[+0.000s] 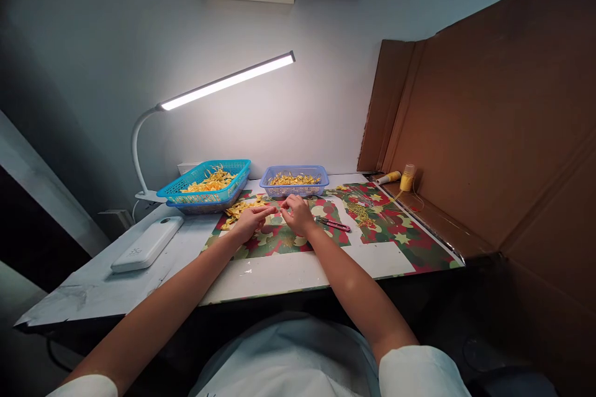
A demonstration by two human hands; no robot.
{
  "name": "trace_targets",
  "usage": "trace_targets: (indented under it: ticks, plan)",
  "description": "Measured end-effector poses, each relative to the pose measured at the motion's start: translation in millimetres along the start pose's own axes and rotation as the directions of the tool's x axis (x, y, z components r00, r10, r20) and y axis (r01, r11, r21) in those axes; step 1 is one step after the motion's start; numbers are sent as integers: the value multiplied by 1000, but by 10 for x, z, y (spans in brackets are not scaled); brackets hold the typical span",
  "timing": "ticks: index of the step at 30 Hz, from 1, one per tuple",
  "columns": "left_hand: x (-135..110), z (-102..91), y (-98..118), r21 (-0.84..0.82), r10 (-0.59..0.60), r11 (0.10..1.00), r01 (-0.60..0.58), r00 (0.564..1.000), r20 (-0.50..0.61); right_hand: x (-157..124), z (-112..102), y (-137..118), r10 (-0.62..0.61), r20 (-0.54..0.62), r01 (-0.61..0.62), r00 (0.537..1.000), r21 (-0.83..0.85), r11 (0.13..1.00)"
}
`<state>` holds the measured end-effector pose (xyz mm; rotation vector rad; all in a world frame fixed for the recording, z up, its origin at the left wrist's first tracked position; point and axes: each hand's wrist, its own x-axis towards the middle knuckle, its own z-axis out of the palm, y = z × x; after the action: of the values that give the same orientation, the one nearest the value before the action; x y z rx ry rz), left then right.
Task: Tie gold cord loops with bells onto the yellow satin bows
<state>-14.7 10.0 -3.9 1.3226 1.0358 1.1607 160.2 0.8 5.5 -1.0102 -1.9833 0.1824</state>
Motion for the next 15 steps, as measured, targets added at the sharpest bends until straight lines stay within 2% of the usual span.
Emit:
trace_targets:
  ticks: [3,6,15]
  plan:
    - [-41,62,8,161,46,986,-50,999,28,0,5,10,-12,13,12,1000,-18,1000]
    - [-77,96,43,232,78,969,-88,996,52,-3,20,23,-14,28,14,1000,-3,1000]
    - [-139,181,76,251,162,951,-181,982,94,22,55,68,-10,34,7,999,107,994]
